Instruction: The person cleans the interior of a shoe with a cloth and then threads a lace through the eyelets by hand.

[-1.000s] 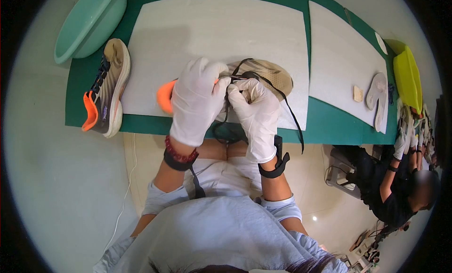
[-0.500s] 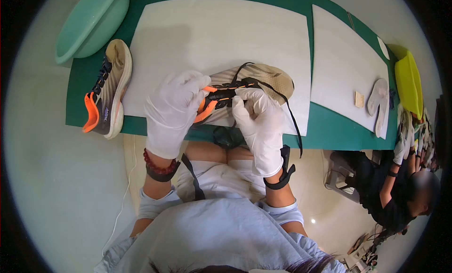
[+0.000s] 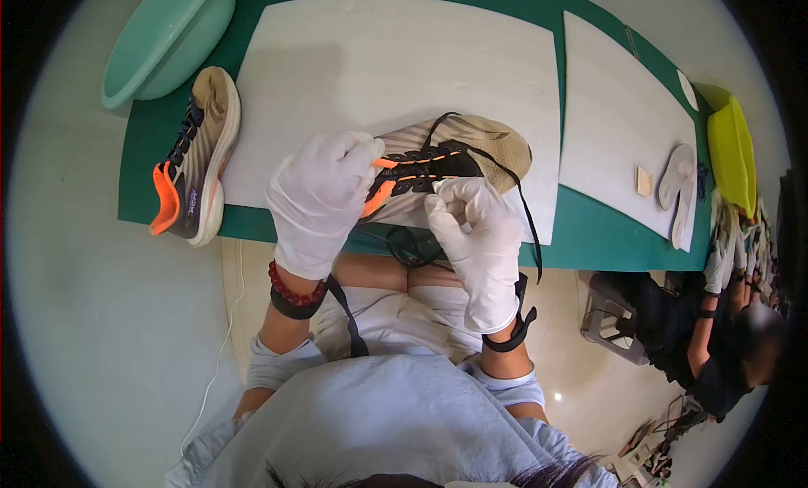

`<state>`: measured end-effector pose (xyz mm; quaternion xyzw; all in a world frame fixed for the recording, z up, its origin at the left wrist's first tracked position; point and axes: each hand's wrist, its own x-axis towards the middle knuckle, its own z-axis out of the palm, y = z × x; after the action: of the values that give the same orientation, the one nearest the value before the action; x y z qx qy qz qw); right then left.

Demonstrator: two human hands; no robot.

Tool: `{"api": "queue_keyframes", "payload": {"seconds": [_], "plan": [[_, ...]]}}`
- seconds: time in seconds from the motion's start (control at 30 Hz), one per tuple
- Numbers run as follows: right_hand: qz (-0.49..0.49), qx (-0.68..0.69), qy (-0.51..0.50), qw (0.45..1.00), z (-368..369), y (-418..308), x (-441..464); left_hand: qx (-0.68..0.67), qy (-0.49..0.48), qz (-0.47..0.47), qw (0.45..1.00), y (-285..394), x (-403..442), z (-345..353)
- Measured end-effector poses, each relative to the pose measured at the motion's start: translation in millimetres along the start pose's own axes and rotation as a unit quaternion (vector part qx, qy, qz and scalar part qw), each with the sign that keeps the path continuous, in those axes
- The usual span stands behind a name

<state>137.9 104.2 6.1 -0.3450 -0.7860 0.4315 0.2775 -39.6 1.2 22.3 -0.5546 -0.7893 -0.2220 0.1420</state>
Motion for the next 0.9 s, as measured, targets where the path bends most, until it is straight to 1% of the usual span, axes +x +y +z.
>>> {"api": "queue_keyframes", "payload": {"seconds": [0.03, 0.13, 0.23, 0.33, 0.43, 0.47, 0.53, 0.63, 0.83, 0.9], "plan": [[-0.014, 0.003, 0.006, 1.000, -3, 2, 1, 0.003, -0.003, -0.002, 1.000, 0, 0, 0], [0.072, 0.071, -0.034, 0.994, -7, 7, -1, 0.014, -0.006, -0.001, 1.000, 4, 0, -1], [0.100, 0.064, -0.049, 0.992, -9, 10, 1, 0.011, 0.005, 0.004, 1.000, 4, 0, -1], [0.120, 0.118, -0.053, 0.984, -8, 13, 2, 0.009, 0.014, 0.006, 1.000, 1, -1, 3], [0.130, 0.149, -0.082, 0.977, -13, 13, 5, 0.007, -0.009, -0.011, 1.000, 4, 0, 0], [0.124, 0.136, -0.086, 0.979, -14, 15, 5, 0.006, -0.020, -0.018, 1.000, 5, 0, -2], [0.113, 0.110, -0.095, 0.983, -14, 18, 7, 0.006, -0.019, -0.019, 1.000, 6, 0, -2], [0.107, 0.115, -0.095, 0.983, -14, 24, 9, 0.004, -0.016, -0.022, 1.000, 7, 0, -1], [0.123, 0.093, -0.135, 0.979, -22, 26, 14, 0.005, -0.011, -0.022, 1.000, 8, -1, -2], [0.101, 0.082, -0.129, 0.983, -20, 27, 14, -0.001, -0.009, -0.023, 1.000, 8, 1, -2]]}}
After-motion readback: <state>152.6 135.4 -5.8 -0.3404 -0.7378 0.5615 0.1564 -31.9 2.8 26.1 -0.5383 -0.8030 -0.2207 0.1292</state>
